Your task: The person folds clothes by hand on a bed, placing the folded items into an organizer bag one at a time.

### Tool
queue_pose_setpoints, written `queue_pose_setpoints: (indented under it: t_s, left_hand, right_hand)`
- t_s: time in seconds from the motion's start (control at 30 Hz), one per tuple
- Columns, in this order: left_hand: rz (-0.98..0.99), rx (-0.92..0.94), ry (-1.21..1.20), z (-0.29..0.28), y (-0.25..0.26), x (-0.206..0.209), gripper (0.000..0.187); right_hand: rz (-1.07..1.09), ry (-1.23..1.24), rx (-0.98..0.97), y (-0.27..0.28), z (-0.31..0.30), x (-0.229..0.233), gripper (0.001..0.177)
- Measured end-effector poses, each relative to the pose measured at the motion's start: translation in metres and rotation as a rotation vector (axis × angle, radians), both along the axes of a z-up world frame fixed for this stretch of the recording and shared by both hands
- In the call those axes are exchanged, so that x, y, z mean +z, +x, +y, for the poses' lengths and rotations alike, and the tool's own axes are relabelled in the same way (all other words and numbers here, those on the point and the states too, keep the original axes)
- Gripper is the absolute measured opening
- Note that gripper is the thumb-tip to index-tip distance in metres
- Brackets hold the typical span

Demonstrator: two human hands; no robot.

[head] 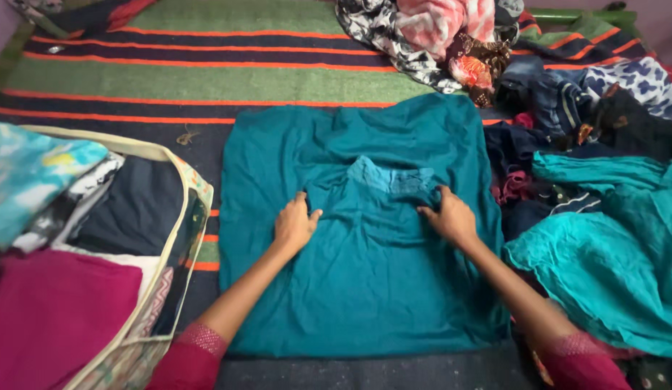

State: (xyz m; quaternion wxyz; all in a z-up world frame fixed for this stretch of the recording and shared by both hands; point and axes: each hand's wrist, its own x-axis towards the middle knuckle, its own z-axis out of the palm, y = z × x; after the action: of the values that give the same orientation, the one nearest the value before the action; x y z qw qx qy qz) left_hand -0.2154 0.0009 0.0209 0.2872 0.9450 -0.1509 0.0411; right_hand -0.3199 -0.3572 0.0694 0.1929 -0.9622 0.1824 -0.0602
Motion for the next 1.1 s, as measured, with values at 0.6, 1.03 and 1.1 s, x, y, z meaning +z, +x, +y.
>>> queue_pose_setpoints:
  t_s: [0.6,1.03,1.1]
  left_hand:
    - [-0.060,0.003,-0.949,0.052,0.141,0.034,0.080]
    - [-0.074,-0.601,0.224,0.107,-0.150,0.073,0.066]
    - [-0.096,-0.654,0.322,0.121,-0.162,0.074,0.067]
  right_hand:
    - [-0.384,0.075,0.146,0.128,0.034,0.088,0.057]
    - [-0.292,-0.081,0.242,-0.146,0.026,0.013,0.078]
    - [-0.270,-0.087,0.187,-0.167,0.020,0.016,0.067]
